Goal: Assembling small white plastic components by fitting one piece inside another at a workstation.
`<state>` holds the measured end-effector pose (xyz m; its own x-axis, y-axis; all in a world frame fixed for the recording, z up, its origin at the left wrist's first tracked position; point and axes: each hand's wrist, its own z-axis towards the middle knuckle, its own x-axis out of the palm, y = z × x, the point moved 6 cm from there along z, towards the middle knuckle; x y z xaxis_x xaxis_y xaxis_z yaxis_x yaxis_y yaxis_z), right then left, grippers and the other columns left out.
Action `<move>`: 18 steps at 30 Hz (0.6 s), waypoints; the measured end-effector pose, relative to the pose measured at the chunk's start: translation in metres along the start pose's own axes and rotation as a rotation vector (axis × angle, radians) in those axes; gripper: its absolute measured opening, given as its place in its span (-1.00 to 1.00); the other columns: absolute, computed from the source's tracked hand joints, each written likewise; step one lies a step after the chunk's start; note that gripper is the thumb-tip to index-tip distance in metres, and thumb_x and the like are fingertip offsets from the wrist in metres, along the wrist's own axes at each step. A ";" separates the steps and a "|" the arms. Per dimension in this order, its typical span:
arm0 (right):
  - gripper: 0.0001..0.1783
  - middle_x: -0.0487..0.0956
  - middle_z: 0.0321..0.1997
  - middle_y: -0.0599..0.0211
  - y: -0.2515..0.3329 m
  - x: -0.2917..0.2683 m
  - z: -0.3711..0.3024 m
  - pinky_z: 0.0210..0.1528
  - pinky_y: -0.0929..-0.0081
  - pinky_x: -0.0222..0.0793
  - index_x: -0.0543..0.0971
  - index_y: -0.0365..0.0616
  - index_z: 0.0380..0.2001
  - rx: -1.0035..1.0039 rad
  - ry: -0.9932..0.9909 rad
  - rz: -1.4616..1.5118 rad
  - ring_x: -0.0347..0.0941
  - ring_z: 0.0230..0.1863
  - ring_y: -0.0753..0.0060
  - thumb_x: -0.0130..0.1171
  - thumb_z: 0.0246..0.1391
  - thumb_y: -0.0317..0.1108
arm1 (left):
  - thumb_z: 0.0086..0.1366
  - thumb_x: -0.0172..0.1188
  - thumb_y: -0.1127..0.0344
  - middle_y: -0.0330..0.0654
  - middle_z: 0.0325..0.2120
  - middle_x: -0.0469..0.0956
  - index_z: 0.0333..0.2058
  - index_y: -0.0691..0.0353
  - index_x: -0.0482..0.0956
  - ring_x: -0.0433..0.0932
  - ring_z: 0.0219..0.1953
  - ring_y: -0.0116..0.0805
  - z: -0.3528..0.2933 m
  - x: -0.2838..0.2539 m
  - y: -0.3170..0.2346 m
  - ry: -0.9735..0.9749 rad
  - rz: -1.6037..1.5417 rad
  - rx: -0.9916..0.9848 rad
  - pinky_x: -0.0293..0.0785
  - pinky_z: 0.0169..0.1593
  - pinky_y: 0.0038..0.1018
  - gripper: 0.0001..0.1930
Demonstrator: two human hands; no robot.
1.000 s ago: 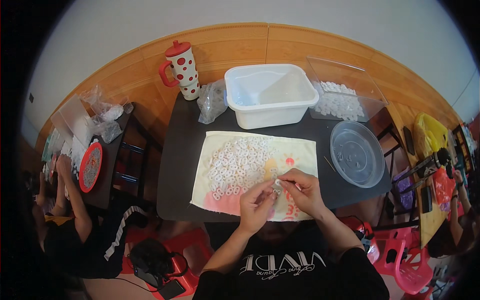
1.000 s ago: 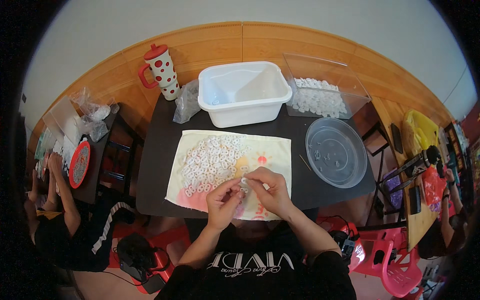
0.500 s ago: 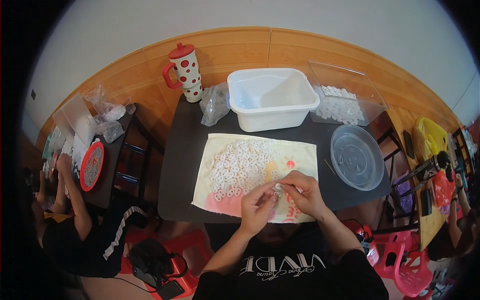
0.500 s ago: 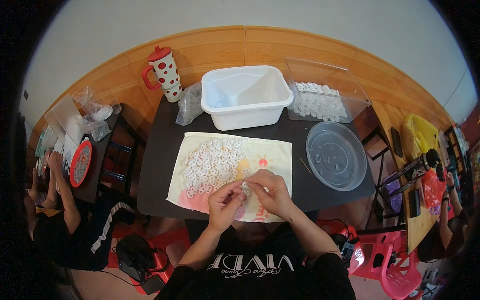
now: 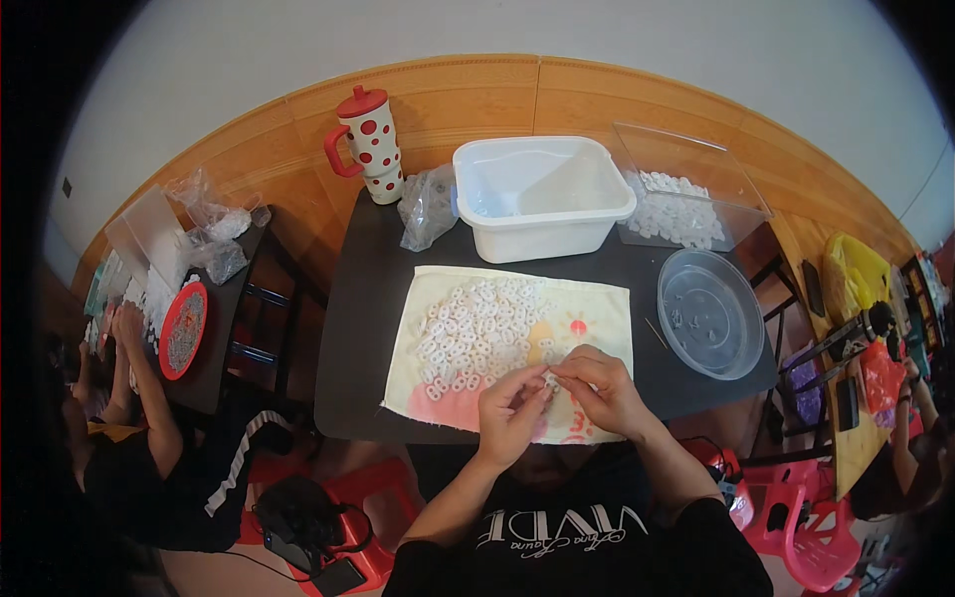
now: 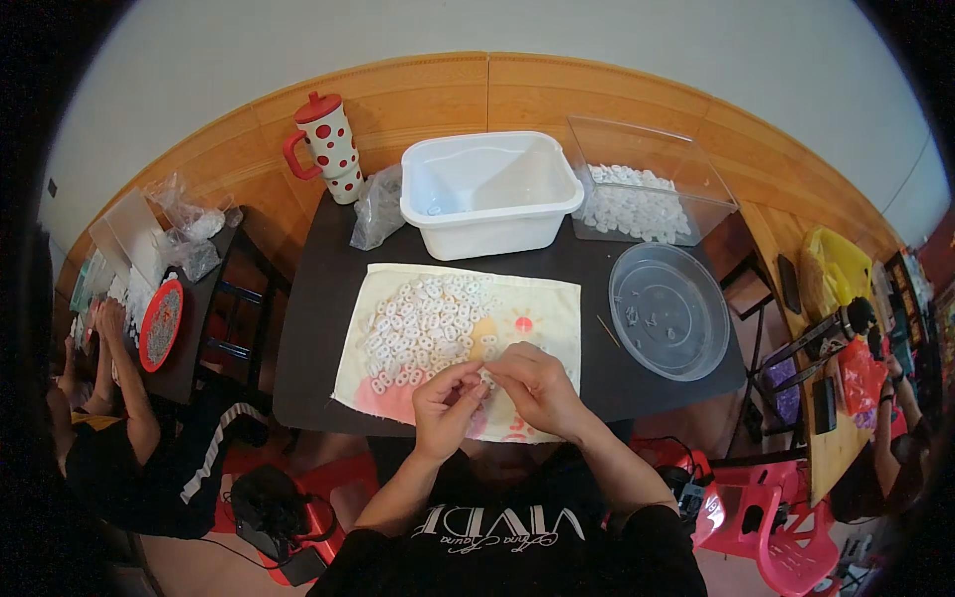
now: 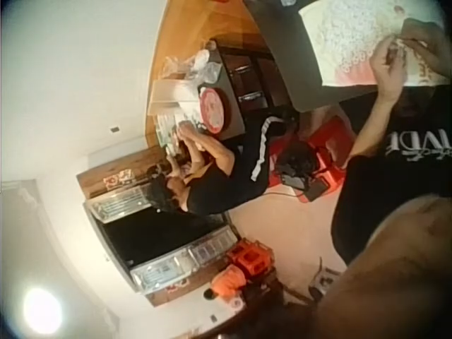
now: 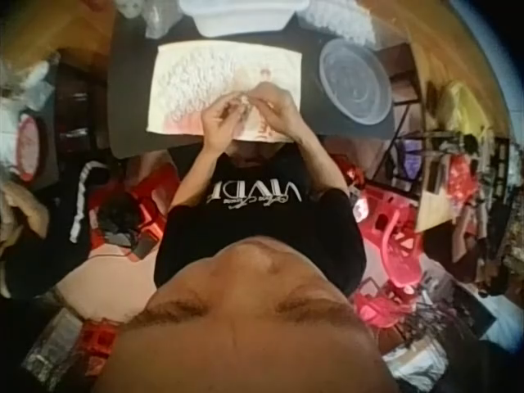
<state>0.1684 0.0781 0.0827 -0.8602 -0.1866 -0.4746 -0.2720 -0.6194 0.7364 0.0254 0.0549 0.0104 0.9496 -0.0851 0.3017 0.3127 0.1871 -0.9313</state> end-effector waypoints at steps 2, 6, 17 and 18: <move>-0.80 0.51 -0.42 0.17 -0.004 -0.001 -0.002 -0.33 0.44 0.34 0.59 -0.26 -0.21 0.030 0.001 0.045 0.46 -0.37 0.22 0.18 0.06 -0.65 | 0.27 0.15 0.63 -0.29 -0.33 0.53 0.04 0.36 0.53 0.48 -0.35 -0.62 0.000 0.001 -0.002 0.008 -0.014 -0.006 0.43 -0.27 -0.66 -0.66; -0.77 0.49 -0.43 0.19 -0.005 -0.002 -0.003 -0.35 0.45 0.33 0.59 -0.24 -0.19 0.068 0.006 0.104 0.43 -0.40 0.25 0.17 0.06 -0.66 | 0.28 0.15 0.63 -0.30 -0.33 0.53 0.05 0.35 0.53 0.48 -0.35 -0.62 0.000 0.001 -0.003 0.024 0.007 0.007 0.42 -0.28 -0.67 -0.64; -0.74 0.56 -0.34 0.18 -0.006 -0.002 -0.006 -0.30 0.52 0.37 0.64 -0.29 -0.17 0.088 0.030 0.075 0.49 -0.33 0.34 0.19 0.05 -0.69 | 0.28 0.15 0.64 -0.30 -0.31 0.51 0.06 0.35 0.53 0.47 -0.39 -0.64 0.000 0.002 0.000 0.032 0.012 0.018 0.40 -0.37 -0.70 -0.64; -0.74 0.56 -0.34 0.18 -0.006 -0.003 -0.005 -0.30 0.52 0.37 0.64 -0.29 -0.17 0.088 0.029 0.074 0.49 -0.33 0.34 0.19 0.05 -0.69 | 0.28 0.14 0.64 -0.30 -0.31 0.51 0.06 0.35 0.52 0.46 -0.42 -0.65 0.000 0.003 0.000 0.039 0.001 0.010 0.39 -0.40 -0.70 -0.64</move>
<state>0.1746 0.0782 0.0773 -0.8666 -0.2524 -0.4304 -0.2464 -0.5337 0.8090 0.0279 0.0543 0.0109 0.9485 -0.1226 0.2921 0.3117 0.1971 -0.9295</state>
